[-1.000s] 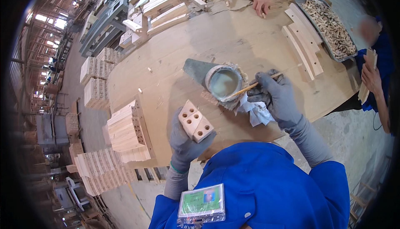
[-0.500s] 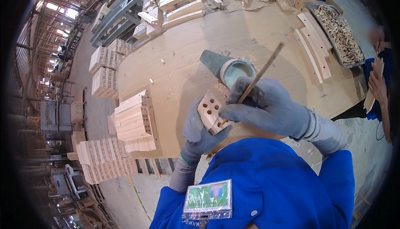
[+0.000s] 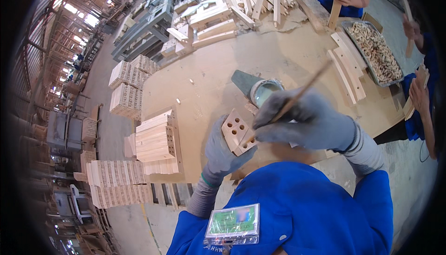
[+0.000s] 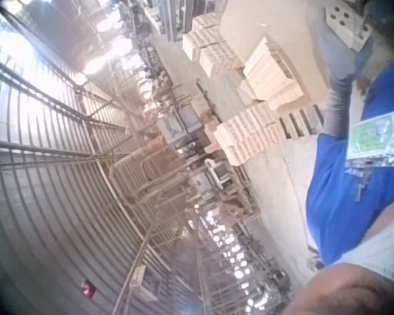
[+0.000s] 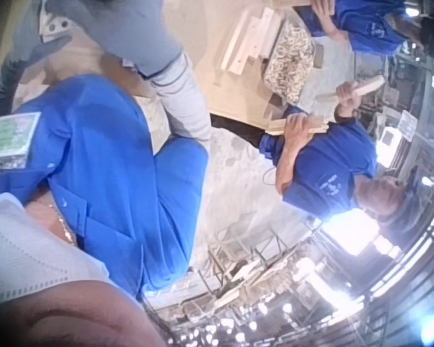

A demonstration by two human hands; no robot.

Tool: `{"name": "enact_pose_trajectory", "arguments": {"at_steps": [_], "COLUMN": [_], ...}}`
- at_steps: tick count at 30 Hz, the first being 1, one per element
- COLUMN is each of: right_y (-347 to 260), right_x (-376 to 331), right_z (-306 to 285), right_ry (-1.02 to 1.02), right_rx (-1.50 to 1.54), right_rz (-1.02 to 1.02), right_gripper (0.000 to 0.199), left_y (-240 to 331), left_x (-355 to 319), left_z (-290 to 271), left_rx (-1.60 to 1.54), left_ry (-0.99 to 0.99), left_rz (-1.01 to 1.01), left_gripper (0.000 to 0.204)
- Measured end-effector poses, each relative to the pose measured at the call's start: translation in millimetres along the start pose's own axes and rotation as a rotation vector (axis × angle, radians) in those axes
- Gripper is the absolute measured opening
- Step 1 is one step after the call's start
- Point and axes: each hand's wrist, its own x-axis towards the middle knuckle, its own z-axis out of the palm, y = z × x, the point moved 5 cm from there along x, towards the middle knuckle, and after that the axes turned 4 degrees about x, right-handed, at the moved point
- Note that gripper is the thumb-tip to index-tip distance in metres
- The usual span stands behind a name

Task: The person applies glue into the holes of small wooden blocks using a thin stick, then places the blocks onto a stack. The person repeats this process for multiple blocks throughout the clip.

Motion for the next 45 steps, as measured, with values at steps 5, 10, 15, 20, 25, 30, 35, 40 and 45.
{"name": "enact_pose_trajectory", "arguments": {"at_steps": [5, 10, 15, 20, 25, 30, 35, 40, 45], "right_y": [-11, 44, 76, 77, 40, 53, 44, 46, 41], "right_x": [1, 14, 20, 20, 24, 37, 17, 2, -17], "right_z": [-33, -4, 25, 27, 9, 8, 44, 42, 0], "right_ry": [0.326, 0.3, 0.069, 0.043, 0.219, 0.205, 0.232, 0.124, 0.254], "right_rx": [0.232, 0.516, 0.47, 0.759, 0.897, 0.484, -0.587, -0.564, -0.295], "right_rz": [0.132, 0.295, 0.362, 0.493, 0.489, 0.163, -0.323, -0.325, -0.195], "right_gripper": [0.018, 0.041, 0.032, 0.032, 0.052, 0.075, 0.071, 0.054, 0.04], "left_y": [12, 55, 99, 103, 78, -12, -11, 23, -3], "left_x": [3, 24, 48, 54, 71, 85, 77, 57, 30], "left_z": [-33, -58, -59, -57, -71, -41, -17, -28, -40], "left_rx": [0.008, 0.231, 0.425, 0.648, 0.683, -1.383, -0.904, -0.935, -0.386], "left_ry": [0.099, 0.221, 0.005, -0.086, 0.029, 0.17, -0.083, 0.09, 0.283], "left_rz": [0.133, 0.658, 1.063, 0.916, 0.369, -0.417, -0.067, -0.284, -0.144], "left_gripper": [0.081, 0.059, 0.039, 0.043, 0.065, 0.058, 0.029, 0.04, 0.068]}}
